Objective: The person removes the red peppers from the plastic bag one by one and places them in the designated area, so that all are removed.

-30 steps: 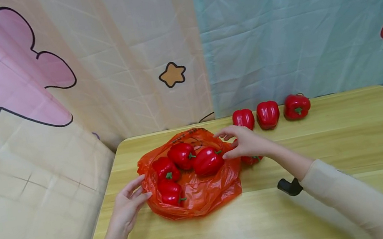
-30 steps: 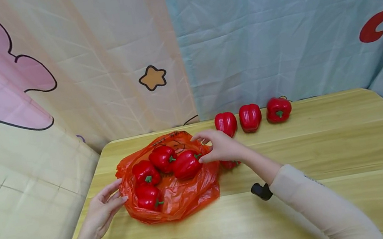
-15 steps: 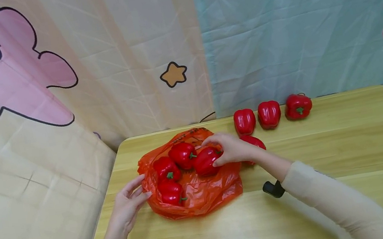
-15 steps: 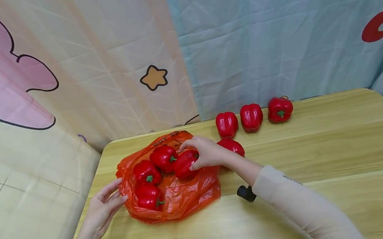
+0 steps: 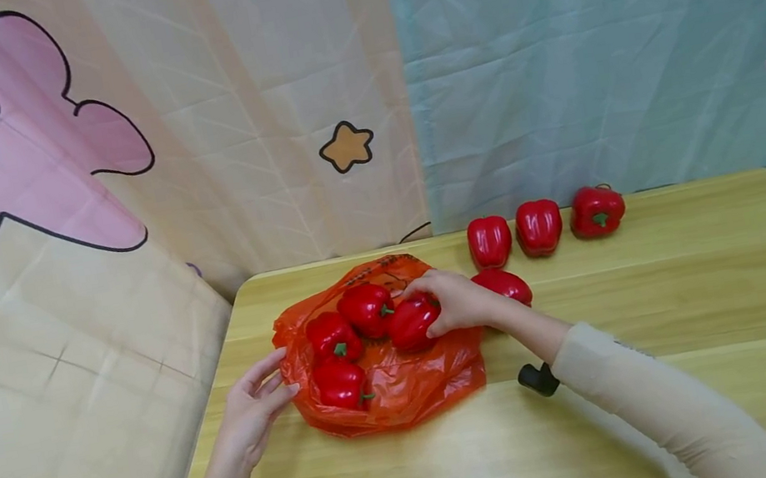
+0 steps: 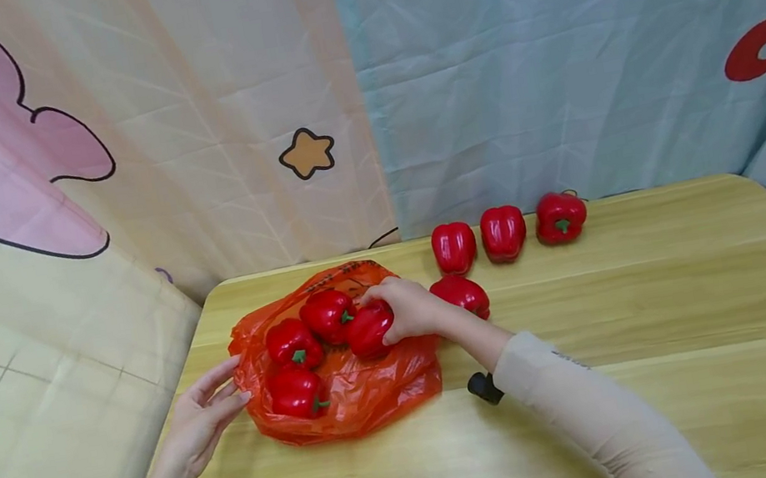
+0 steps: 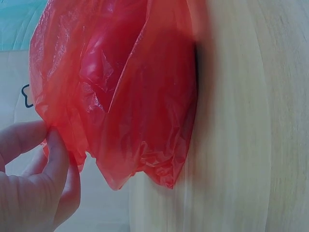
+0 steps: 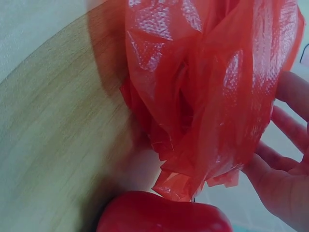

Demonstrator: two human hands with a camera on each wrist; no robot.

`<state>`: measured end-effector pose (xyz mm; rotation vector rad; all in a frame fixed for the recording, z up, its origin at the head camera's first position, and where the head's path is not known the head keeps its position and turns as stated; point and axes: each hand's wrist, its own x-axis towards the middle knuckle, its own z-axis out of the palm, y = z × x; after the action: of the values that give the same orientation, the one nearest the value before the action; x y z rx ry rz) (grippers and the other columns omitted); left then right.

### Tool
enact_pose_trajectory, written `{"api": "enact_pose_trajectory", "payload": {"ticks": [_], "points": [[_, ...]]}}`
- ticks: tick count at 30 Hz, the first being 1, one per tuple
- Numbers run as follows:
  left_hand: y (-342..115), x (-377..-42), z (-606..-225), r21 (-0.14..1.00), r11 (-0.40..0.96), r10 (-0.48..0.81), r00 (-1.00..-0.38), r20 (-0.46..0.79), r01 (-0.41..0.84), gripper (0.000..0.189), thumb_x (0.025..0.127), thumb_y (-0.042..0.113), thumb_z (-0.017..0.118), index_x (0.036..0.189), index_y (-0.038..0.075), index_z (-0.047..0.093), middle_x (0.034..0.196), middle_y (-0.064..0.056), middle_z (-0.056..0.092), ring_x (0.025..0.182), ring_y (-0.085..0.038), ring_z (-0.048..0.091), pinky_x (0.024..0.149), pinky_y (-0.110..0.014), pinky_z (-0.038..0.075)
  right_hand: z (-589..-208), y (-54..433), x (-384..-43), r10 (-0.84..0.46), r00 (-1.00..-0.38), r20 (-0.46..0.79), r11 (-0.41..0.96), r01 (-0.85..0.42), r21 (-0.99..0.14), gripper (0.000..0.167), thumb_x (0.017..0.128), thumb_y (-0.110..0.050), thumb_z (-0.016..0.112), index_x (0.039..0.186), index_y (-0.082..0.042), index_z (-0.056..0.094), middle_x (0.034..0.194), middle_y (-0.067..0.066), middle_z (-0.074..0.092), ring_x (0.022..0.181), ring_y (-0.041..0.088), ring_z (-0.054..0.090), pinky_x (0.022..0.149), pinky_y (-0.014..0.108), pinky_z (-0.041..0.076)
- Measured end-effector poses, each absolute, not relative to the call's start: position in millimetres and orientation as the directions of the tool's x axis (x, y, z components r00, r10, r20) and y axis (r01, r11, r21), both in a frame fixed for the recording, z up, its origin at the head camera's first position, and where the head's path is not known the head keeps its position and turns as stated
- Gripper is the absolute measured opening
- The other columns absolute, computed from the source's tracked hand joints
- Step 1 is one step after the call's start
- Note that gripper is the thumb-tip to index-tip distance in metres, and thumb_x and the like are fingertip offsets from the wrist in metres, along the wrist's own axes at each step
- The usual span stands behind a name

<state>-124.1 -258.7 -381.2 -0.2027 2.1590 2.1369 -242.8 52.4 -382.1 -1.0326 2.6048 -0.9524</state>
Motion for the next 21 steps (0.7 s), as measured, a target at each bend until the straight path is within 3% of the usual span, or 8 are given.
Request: {"api": "enact_pose_trajectory", "payload": {"ticks": [10, 21], "points": [[-259.8, -120.6, -379.5, 0.987, 0.005, -0.031, -0.987, -0.159, -0.159, 0.053, 0.085, -0.008, 0.058, 0.135, -0.005, 0.04, 0.117, 0.001, 0.05, 0.1, -0.007, 0.059, 0.083, -0.024, 0.051, -381.8, 50.5, -243.4, -0.678, -0.733, 0.057, 0.571, -0.574, -0.586, 0.061, 0.067, -0.01, 0.082, 0.125, -0.009, 0.06, 0.116, 0.013, 0.056, 0.104, 0.026, 0.051, 0.084, 0.04, 0.05], [-261.7, -116.7, -379.8, 0.99, 0.007, -0.041, -0.989, -0.139, -0.14, 0.052, 0.083, -0.011, 0.058, 0.133, -0.006, 0.043, 0.114, 0.003, 0.052, 0.099, -0.007, 0.059, 0.082, -0.023, 0.052, -380.5, 50.0, -244.0, -0.702, -0.71, 0.051, 0.537, -0.576, -0.616, 0.061, 0.067, -0.004, 0.081, 0.124, -0.008, 0.06, 0.12, 0.008, 0.059, 0.105, 0.026, 0.054, 0.084, 0.037, 0.051]]}}
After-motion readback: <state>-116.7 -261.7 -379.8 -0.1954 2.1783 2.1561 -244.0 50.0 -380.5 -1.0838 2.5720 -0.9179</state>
